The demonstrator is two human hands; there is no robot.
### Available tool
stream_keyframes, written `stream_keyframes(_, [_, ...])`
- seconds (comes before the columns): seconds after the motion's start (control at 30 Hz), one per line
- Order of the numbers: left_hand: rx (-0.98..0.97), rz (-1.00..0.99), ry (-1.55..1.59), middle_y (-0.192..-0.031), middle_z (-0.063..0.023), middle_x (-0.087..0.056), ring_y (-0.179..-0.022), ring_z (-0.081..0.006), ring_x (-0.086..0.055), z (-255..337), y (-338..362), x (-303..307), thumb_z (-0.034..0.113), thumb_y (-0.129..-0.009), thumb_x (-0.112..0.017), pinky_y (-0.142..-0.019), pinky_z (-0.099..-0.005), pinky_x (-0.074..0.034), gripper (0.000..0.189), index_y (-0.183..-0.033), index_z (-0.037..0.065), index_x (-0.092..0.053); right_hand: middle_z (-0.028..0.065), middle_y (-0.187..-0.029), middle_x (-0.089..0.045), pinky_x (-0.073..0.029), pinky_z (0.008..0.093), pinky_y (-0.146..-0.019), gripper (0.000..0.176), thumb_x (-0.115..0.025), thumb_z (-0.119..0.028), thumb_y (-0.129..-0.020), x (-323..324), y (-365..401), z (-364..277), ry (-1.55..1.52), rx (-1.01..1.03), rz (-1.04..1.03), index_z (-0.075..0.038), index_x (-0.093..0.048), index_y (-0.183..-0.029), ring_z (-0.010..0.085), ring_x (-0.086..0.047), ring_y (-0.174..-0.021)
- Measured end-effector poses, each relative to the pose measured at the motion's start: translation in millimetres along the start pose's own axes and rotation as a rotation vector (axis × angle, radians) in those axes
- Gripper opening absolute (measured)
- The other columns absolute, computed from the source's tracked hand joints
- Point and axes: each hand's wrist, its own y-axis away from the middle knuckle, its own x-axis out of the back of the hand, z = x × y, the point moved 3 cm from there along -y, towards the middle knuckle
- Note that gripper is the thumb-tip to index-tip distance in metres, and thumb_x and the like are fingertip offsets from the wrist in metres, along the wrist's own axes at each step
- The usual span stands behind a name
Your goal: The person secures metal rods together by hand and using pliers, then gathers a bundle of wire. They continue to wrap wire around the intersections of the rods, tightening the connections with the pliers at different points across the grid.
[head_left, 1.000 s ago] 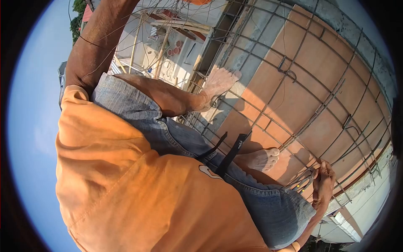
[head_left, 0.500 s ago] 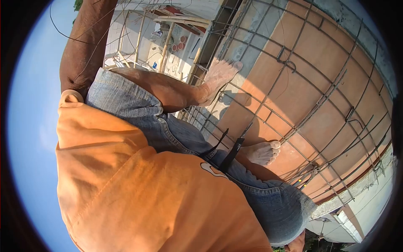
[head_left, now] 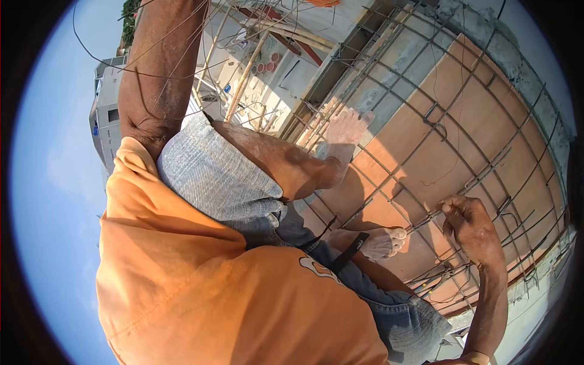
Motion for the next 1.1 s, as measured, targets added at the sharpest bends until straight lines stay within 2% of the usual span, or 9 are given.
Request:
stream_keyframes(0.13, [0.041,-0.070,-0.022,-0.082,-0.0088,-0.058,-0.087,-0.0225,-0.054,6,4,-12,0.026,-0.065,-0.070,-0.079,-0.0349,-0.040,0.031,-0.088,0.005,-0.068,0.0227,-0.083,-0.066,-0.050,0.0421,-0.076,0.020,-0.048,-0.007,-0.088,39,-122,-12,0.656,0.552,0.403,0.004,-0.064,-0.093,0.0381,-0.064,-0.077])
stream_keyframes(0.27, [0.084,-0.146,-0.033,-0.082,-0.0090,-0.058,-0.087,-0.0229,-0.054,12,8,-21,0.027,-0.064,-0.070,-0.080,-0.0353,-0.039,0.032,-0.087,0.005,-0.068,0.0236,-0.091,-0.064,-0.049,0.0441,-0.084,0.021,-0.054,-0.007,-0.082,24,-185,-68,0.471,0.269,0.128,-0.001,-0.069,-0.096,0.0393,-0.064,-0.087])
stream_keyframes(0.33, [0.105,-0.183,-0.033,-0.083,-0.0090,-0.058,-0.088,-0.0231,-0.054,11,8,-16,0.027,-0.064,-0.071,-0.080,-0.0355,-0.039,0.032,-0.086,0.005,-0.068,0.0240,-0.094,-0.064,-0.053,0.0451,-0.075,0.018,-0.053,-0.007,-0.083,1,-229,-83,0.676,0.639,0.181,-0.001,-0.066,-0.094,0.0366,-0.066,-0.091])
stream_keyframes(0.43, [0.120,-0.240,-0.054,-0.083,-0.0092,-0.058,-0.088,-0.0235,-0.054,18,13,-32,0.028,-0.063,-0.071,-0.081,-0.0358,-0.039,0.033,-0.085,0.005,-0.068,0.0237,-0.094,-0.064,-0.055,0.0435,-0.073,0.015,-0.056,-0.007,-0.082,-40,-254,-129,0.776,0.545,0.270,-0.002,-0.065,-0.094,0.0369,-0.067,-0.086])
stream_keyframes(0.5, [0.133,-0.277,-0.056,-0.083,-0.0092,-0.058,-0.089,-0.0237,-0.054,24,18,-36,0.029,-0.062,-0.071,-0.082,-0.0360,-0.039,0.033,-0.085,0.005,-0.069,0.0228,-0.100,-0.063,-0.058,0.0382,-0.067,0.012,-0.060,-0.007,-0.082,-74,-272,-134,0.960,0.854,0.365,-0.003,-0.063,-0.093,0.0338,-0.069,-0.078])
stream_keyframes(0.77, [0.206,-0.249,0.096,-0.084,-0.0102,-0.057,-0.095,-0.0274,-0.051,24,27,-60,0.035,-0.052,-0.075,-0.084,-0.0368,-0.036,0.038,-0.071,0.003,-0.069,0.0115,-0.098,-0.056,-0.057,0.0278,-0.055,0.014,-0.064,-0.014,-0.081,-120,-301,-100,1.270,1.091,0.488,-0.008,-0.060,-0.093,0.0190,-0.070,-0.070])
stream_keyframes(0.83, [0.183,-0.313,0.079,-0.086,-0.0075,-0.058,-0.090,-0.0270,-0.054,24,22,-47,0.003,-0.072,-0.059,-0.082,-0.0361,-0.041,0.008,-0.075,0.008,-0.064,0.0096,-0.095,-0.055,-0.057,0.0269,-0.054,0.014,-0.065,-0.015,-0.081,-117,-304,-97,1.314,1.121,0.514,-0.008,-0.060,-0.092,0.0174,-0.070,-0.069])
stream_keyframes(0.97, [0.164,-0.306,0.111,-0.085,-0.0077,-0.056,-0.093,-0.0280,-0.053,25,23,-51,0.004,-0.069,-0.061,-0.085,-0.0360,-0.041,0.009,-0.075,0.009,-0.064,0.0084,-0.095,-0.054,-0.056,0.0264,-0.051,0.017,-0.064,-0.015,-0.081,-110,-307,-91,1.339,1.302,0.547,-0.008,-0.058,-0.095,0.0145,-0.068,-0.064])
stream_keyframes(1.1, [0.153,0.009,0.311,-0.087,-0.0097,-0.053,-0.094,-0.0285,-0.051,22,30,-64,0.006,-0.066,-0.060,-0.084,-0.0387,-0.040,0.009,-0.074,0.008,-0.060,0.0078,-0.094,-0.054,-0.056,0.0270,-0.051,0.019,-0.062,-0.016,-0.083,-98,-285,-103,1.345,1.243,0.470,-0.008,-0.055,-0.099,0.0142,-0.068,-0.061])
